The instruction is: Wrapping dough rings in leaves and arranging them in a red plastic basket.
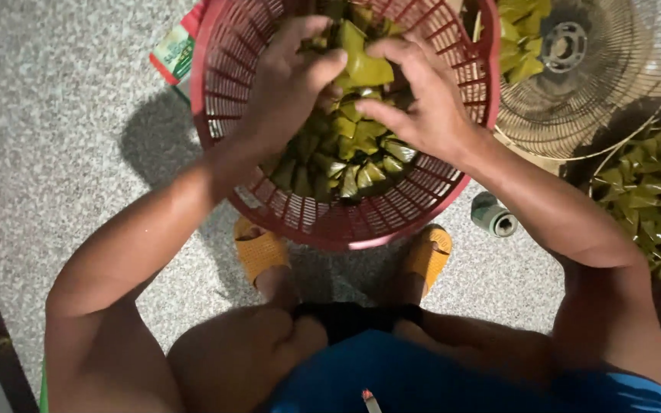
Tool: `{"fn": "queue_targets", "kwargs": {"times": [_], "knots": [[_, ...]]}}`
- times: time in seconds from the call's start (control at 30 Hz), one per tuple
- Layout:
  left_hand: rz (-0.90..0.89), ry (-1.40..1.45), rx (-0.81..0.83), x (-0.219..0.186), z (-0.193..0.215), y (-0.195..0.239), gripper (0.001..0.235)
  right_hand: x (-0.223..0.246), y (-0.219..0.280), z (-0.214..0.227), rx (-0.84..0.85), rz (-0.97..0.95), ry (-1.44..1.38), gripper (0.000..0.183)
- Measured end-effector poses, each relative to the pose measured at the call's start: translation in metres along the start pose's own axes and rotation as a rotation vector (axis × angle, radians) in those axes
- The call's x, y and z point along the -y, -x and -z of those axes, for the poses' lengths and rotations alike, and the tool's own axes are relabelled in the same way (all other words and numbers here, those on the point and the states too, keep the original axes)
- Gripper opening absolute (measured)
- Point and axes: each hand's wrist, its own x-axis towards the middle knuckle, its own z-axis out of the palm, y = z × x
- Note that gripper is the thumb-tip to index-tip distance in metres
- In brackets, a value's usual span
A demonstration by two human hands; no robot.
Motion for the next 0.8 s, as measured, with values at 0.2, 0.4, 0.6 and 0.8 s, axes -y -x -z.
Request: {"fn": "queue_targets", "kwargs": {"times": [0.2, 0.4, 0.6, 0.8], "knots": [[0.052, 0.018, -0.047, 0.012, 0.024, 0.003, 0.04, -0.012, -0.022, -0.039, -0.054, 0.187, 0.266, 0.029], [-0.17, -0.404, -0.039, 0.055, 0.051, 0.001, 0.022, -0.023, -0.019, -0.075, 0.066, 0.196, 0.57, 0.041], [-0.06, -0.737, 0.047, 0.053, 0.074, 0.015, 0.027, -0.019, -0.023, -0.119, 0.155, 0.033, 0.308, 0.042], [0.259, -0.909, 0.293, 0.062, 0.076, 0.009, 0.02, -0.009, -0.05, -0.15, 0.437, -0.11, 0.028, 0.05]]}}
